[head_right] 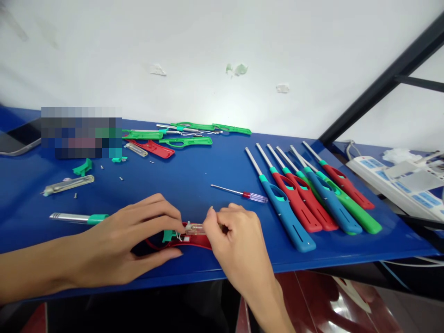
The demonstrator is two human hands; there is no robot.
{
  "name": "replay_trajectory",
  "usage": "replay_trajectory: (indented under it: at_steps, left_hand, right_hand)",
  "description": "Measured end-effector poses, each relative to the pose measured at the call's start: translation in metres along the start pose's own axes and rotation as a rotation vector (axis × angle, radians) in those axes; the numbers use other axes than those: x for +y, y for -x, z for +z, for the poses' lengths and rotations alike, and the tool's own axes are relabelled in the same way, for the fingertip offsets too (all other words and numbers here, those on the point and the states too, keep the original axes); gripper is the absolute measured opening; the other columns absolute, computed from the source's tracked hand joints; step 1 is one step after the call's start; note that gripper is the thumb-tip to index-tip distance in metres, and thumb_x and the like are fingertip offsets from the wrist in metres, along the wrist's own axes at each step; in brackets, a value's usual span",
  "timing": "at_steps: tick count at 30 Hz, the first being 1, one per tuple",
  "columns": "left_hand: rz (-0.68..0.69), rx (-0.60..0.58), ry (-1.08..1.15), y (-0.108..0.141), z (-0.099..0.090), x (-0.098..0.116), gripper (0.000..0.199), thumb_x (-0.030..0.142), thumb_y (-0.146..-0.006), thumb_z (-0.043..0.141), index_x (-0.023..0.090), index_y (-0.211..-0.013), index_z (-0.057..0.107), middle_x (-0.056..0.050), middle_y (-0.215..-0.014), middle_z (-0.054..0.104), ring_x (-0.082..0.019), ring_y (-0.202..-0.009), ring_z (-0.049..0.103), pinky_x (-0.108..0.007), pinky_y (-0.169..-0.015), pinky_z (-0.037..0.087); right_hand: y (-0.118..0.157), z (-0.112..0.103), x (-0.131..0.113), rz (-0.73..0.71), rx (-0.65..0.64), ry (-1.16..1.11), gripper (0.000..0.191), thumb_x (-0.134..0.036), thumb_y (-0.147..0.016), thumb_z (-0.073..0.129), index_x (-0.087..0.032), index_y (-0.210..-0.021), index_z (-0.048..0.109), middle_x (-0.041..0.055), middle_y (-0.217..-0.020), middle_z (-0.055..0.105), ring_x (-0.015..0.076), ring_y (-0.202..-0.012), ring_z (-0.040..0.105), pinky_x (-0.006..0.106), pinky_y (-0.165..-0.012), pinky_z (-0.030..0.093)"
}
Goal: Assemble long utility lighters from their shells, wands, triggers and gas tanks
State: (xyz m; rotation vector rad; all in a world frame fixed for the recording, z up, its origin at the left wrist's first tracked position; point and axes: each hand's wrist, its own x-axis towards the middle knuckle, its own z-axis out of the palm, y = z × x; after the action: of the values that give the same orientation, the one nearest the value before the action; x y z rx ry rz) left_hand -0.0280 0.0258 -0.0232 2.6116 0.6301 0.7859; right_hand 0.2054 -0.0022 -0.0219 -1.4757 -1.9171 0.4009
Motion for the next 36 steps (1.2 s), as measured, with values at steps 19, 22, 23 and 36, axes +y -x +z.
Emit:
replay_trajectory:
  at_steps: [19, 22, 23, 36]
  left_hand:
    - [-0.017, -0.027, -0.001, 0.0006, -0.0004, 0.0003, 0.019, 0.021, -0.102, 0.067, 0.021, -0.119, 0.06, -0.004, -0.11, 0.067, -0.019, -0.097, 0.06, -0.035, -0.092, 0.051]
    - [-0.013, -0.026, 0.0, 0.0006, -0.0005, 0.0007, 0.021, 0.021, -0.101, 0.068, 0.02, -0.121, 0.061, -0.005, -0.111, 0.068, -0.02, -0.098, 0.061, -0.035, -0.091, 0.052]
    - [-0.011, -0.026, 0.002, 0.0007, -0.0006, 0.0006, 0.021, 0.02, -0.101, 0.067, 0.02, -0.121, 0.061, -0.005, -0.111, 0.068, -0.02, -0.098, 0.061, -0.035, -0.091, 0.052]
    - [0.018, -0.003, -0.014, -0.0006, 0.0015, -0.0018, 0.018, 0.018, -0.101, 0.067, 0.017, -0.118, 0.063, -0.006, -0.109, 0.068, -0.019, -0.097, 0.06, -0.035, -0.092, 0.052]
  right_hand:
    - [0.0005, 0.0011, 0.0016, -0.034, 0.025, 0.031, 0.053, -0.028, -0.108, 0.043, -0.023, -0.059, 0.023, -0.0051, -0.048, 0.034, 0.0113, -0.049, 0.034, 0.033, -0.053, 0.025]
    - [0.0011, 0.0021, 0.0011, -0.047, 0.046, 0.066, 0.053, -0.026, -0.107, 0.044, -0.023, -0.059, 0.024, -0.0047, -0.048, 0.035, 0.0117, -0.049, 0.034, 0.033, -0.053, 0.026]
    - [0.0013, 0.0024, 0.0011, -0.051, 0.049, 0.076, 0.053, -0.026, -0.107, 0.044, -0.023, -0.059, 0.024, -0.0047, -0.048, 0.035, 0.0117, -0.049, 0.033, 0.033, -0.054, 0.026]
    - [0.0034, 0.0039, -0.0008, -0.076, 0.096, 0.17, 0.054, -0.026, -0.103, 0.055, -0.021, -0.057, 0.026, -0.0055, -0.049, 0.035, 0.0093, -0.047, 0.034, 0.029, -0.052, 0.028]
